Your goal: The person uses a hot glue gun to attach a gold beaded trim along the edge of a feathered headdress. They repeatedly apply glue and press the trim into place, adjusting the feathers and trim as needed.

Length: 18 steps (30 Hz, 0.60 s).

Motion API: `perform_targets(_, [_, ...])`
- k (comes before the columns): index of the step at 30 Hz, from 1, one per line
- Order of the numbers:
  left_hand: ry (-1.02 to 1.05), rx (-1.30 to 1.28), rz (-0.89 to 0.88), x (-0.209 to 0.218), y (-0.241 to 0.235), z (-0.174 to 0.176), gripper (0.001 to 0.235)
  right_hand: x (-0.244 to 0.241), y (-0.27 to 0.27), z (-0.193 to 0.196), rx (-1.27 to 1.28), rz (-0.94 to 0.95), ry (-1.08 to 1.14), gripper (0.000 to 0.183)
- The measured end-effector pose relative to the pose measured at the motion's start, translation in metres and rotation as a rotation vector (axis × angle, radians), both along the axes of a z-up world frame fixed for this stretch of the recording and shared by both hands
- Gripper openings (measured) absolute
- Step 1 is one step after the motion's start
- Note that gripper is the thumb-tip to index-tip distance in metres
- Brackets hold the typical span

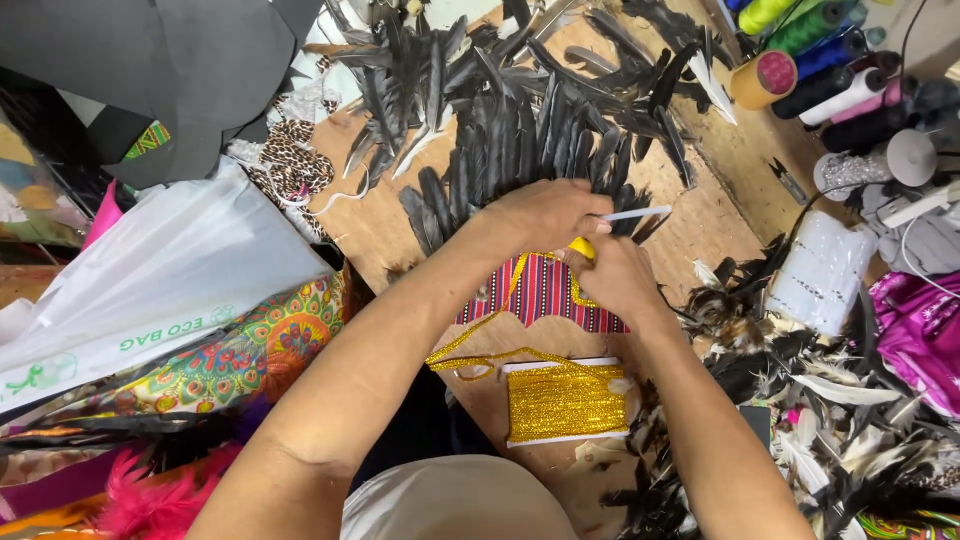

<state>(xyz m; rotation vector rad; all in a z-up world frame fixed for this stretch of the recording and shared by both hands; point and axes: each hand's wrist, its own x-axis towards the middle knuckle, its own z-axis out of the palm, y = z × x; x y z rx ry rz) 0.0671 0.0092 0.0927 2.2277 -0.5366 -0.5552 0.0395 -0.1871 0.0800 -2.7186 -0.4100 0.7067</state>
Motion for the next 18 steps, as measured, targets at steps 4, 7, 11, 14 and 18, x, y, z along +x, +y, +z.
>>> perform_targets(4, [0.06,-0.07,0.037,0.0,0.001,-0.012,0.036,-0.005,0.004,0.007,-0.018,0.01,0.011,0.041])
perform_targets(7, [0.127,-0.148,0.081,0.003,-0.001,-0.026,0.035,-0.005,0.003,0.002,-0.017,0.007,0.02,0.042])
perform_targets(11, [0.153,-0.204,0.109,0.004,-0.001,-0.03,0.034,-0.003,0.003,-0.004,-0.016,-0.025,0.007,0.04])
perform_targets(14, [0.169,-0.22,0.122,0.005,0.001,-0.033,0.033,0.0,0.0,-0.014,-0.031,-0.019,0.008,0.043])
perform_targets(18, [0.175,-0.226,0.129,0.008,0.0,-0.045,0.031,0.001,-0.001,-0.025,-0.039,-0.014,0.019,0.042])
